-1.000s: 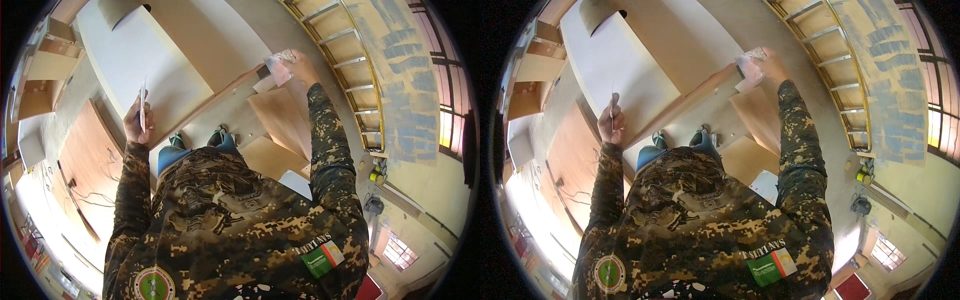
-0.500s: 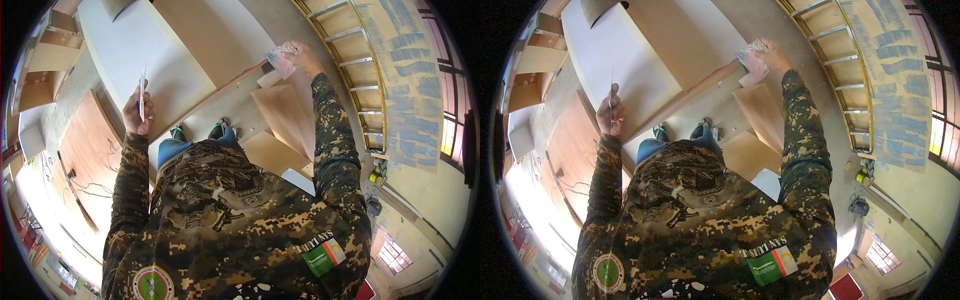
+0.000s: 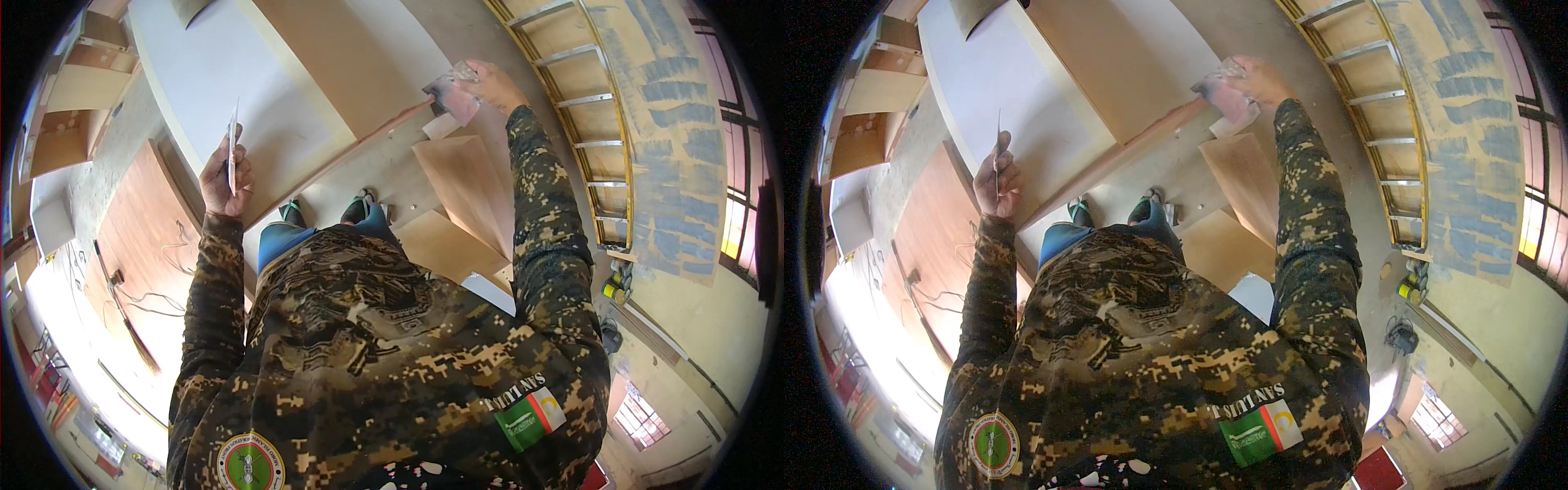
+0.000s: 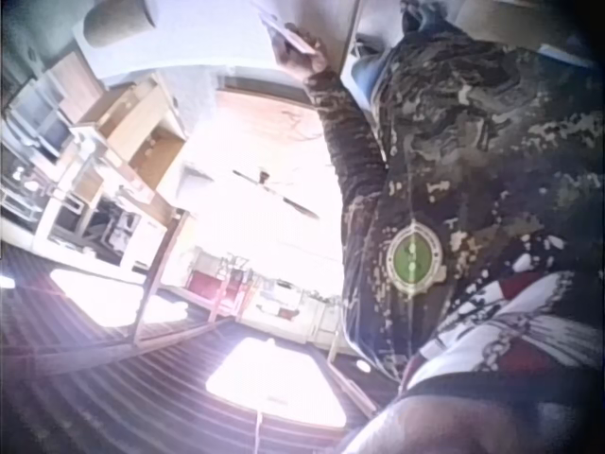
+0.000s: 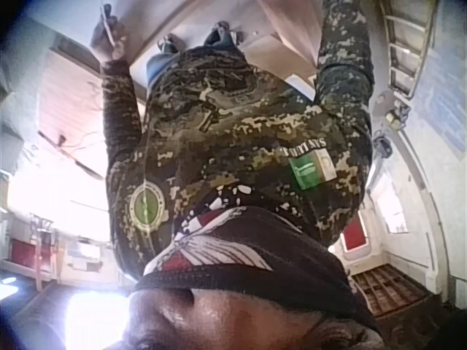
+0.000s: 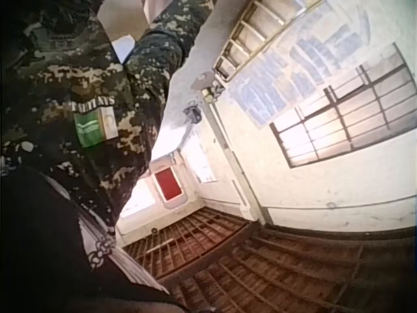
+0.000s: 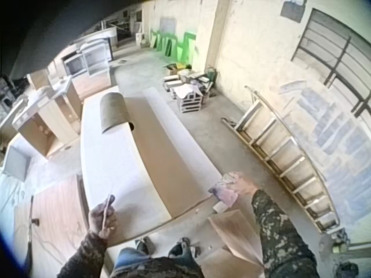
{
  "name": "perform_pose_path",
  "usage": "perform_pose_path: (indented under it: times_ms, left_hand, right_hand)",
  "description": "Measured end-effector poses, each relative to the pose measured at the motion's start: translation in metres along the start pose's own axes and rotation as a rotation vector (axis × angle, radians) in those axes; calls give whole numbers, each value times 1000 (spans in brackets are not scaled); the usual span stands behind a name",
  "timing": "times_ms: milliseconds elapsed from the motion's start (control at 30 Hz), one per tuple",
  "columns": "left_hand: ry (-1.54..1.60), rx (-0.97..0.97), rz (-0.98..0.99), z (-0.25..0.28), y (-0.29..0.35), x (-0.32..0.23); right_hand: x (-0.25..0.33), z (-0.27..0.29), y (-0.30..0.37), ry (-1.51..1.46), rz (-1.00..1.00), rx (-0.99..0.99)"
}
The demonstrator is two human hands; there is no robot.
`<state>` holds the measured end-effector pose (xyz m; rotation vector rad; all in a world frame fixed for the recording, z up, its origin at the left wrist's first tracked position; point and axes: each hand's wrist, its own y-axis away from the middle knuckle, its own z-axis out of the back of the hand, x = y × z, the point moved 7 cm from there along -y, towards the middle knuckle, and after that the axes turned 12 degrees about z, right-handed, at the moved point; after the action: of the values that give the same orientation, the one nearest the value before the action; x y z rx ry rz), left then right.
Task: The person sands the edges and corners of a wooden furniture structure using pieces of sandpaper.
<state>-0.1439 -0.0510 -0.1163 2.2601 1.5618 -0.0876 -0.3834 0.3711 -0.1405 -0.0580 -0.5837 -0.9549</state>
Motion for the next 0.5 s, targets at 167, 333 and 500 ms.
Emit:
perform_pose_path:
  times_ms: [167,333,500]
  left_hand:
    - [-21,-13,-3,-3,-1,2]
    - [-32,-26,-3,-3,-2,2]
    - [-35,-53,5,-3,-3,3]
  right_hand:
    - [10,-6,-2,43,41,30]
    - [30,-11,-7,48,147,6]
    - [39,-23,-11,82,194,8]
